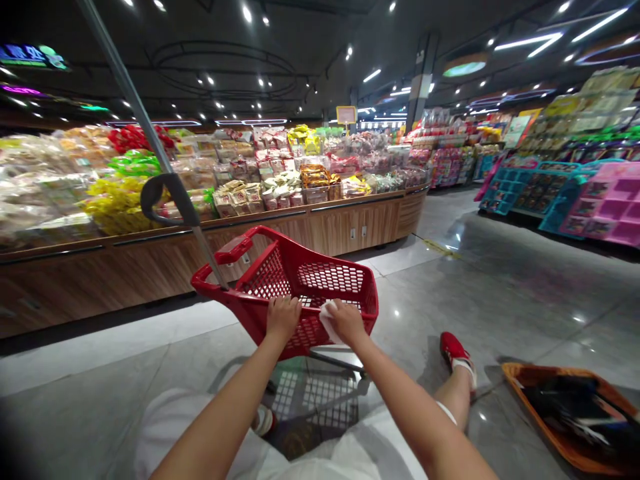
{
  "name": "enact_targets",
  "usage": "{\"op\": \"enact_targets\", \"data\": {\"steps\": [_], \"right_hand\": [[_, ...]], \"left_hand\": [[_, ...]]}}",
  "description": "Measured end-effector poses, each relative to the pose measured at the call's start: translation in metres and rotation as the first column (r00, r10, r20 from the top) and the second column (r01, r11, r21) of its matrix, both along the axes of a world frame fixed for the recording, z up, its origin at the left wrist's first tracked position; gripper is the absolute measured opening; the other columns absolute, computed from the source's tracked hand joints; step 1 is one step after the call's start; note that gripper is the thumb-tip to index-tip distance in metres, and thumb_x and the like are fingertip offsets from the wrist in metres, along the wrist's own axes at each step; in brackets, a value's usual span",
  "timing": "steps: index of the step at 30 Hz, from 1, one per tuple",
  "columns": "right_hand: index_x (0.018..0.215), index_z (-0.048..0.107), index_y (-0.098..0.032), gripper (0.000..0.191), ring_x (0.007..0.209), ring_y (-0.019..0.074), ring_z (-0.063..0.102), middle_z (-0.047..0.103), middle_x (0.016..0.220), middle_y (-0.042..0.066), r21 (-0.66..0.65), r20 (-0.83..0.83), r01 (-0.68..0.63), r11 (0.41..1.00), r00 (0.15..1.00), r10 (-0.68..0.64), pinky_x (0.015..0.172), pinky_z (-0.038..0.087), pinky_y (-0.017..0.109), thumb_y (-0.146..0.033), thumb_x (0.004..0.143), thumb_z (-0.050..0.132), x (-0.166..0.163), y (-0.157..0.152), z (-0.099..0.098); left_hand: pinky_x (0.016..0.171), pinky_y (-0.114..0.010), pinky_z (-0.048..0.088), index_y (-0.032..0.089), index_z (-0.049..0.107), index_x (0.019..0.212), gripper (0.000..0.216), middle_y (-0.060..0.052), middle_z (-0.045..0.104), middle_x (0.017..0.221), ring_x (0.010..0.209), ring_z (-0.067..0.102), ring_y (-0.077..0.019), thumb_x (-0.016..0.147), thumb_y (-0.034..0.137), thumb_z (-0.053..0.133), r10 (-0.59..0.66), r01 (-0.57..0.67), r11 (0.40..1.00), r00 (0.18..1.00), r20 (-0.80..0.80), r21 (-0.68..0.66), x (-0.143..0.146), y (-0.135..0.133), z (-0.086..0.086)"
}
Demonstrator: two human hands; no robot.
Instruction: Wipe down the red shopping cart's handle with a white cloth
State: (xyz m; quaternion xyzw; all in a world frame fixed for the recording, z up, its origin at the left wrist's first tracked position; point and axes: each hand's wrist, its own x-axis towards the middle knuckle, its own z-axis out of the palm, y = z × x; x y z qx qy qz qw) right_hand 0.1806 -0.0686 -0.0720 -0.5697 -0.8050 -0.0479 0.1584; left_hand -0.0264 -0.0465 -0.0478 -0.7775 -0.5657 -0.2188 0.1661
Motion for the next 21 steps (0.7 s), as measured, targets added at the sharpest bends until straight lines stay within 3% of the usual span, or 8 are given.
{"op": "enact_targets", "data": {"steps": [3,6,8,13,15,17,21], "right_hand": [[0.111,0.058,-0.022,0.024,0.097,0.02,0.054,0.061,0.11,0.008,0.016,-0.033,0.025,1.0,0.999,-0.024,0.086,0.033,0.03,-0.028,0.09,0.048,0.042,-0.012,-0.009],[0.114,0.057,-0.02,0.027,0.098,0.0205,0.054,0.06,0.11,0.009,0.022,-0.07,0.104,0.994,0.992,-0.102,0.084,0.034,0.03,-0.029,0.09,0.047,0.051,-0.016,-0.011],[0.114,0.057,-0.02,0.028,0.093,0.0203,0.055,0.059,0.111,0.01,-0.001,-0.074,0.116,0.993,0.99,-0.116,0.078,0.035,0.028,-0.032,0.091,0.046,0.03,-0.011,-0.005],[0.113,0.057,-0.022,0.028,0.085,0.0189,0.057,0.06,0.107,0.009,-0.029,-0.064,0.041,0.999,0.997,-0.042,0.07,0.035,0.027,-0.033,0.094,0.039,-0.061,0.012,0.019],[0.11,0.058,-0.022,0.028,0.084,0.0183,0.058,0.061,0.104,0.008,-0.045,-0.049,0.031,0.999,0.998,-0.033,0.068,0.035,0.027,-0.032,0.095,0.036,-0.075,0.016,0.023],[0.11,0.057,-0.023,0.028,0.083,0.0182,0.058,0.061,0.103,0.007,-0.061,-0.018,-0.002,0.998,1.0,0.001,0.066,0.035,0.026,-0.034,0.095,0.037,-0.063,0.014,0.021],[0.112,0.056,-0.024,0.027,0.082,0.018,0.058,0.061,0.103,0.006,-0.105,0.038,-0.007,0.994,0.999,0.011,0.063,0.033,0.025,-0.037,0.092,0.044,0.006,0.0,0.003]], "left_hand": [[0.089,-0.044,0.032,0.019,0.063,0.084,0.029,-0.011,0.064,0.089,0.089,0.053,-0.0256,0.093,0.03,0.038,0.006,-0.006,1.0,1.0,0.012,-0.002,0.003,-0.003,-0.001],[0.09,-0.045,0.032,0.018,0.063,0.085,0.029,-0.012,0.063,0.089,0.089,0.052,-0.0265,0.092,0.029,0.038,0.039,-0.038,0.999,0.999,0.036,-0.01,0.012,-0.003,-0.003],[0.089,-0.045,0.032,0.017,0.063,0.085,0.029,-0.013,0.062,0.089,0.089,0.052,-0.0271,0.092,0.028,0.038,0.057,-0.056,0.998,0.997,0.05,-0.013,0.016,-0.003,-0.003],[0.088,-0.044,0.032,0.017,0.063,0.083,0.031,-0.013,0.063,0.086,0.087,0.053,-0.0267,0.093,0.029,0.036,0.069,-0.069,0.998,0.998,-0.013,0.002,0.015,0.001,-0.001],[0.088,-0.044,0.032,0.017,0.063,0.083,0.031,-0.012,0.063,0.087,0.087,0.053,-0.0265,0.093,0.029,0.036,0.055,-0.056,0.998,0.998,-0.027,-0.004,0.008,0.002,0.001],[0.088,-0.044,0.032,0.017,0.062,0.084,0.03,-0.012,0.063,0.089,0.088,0.053,-0.0268,0.093,0.03,0.037,0.03,-0.031,0.999,0.999,-0.028,-0.016,-0.001,0.002,0.002],[0.091,-0.043,0.032,0.017,0.062,0.086,0.031,-0.012,0.063,0.089,0.09,0.053,-0.0262,0.094,0.032,0.036,0.037,-0.04,0.998,0.998,-0.057,-0.043,-0.015,0.0,0.004]]}}
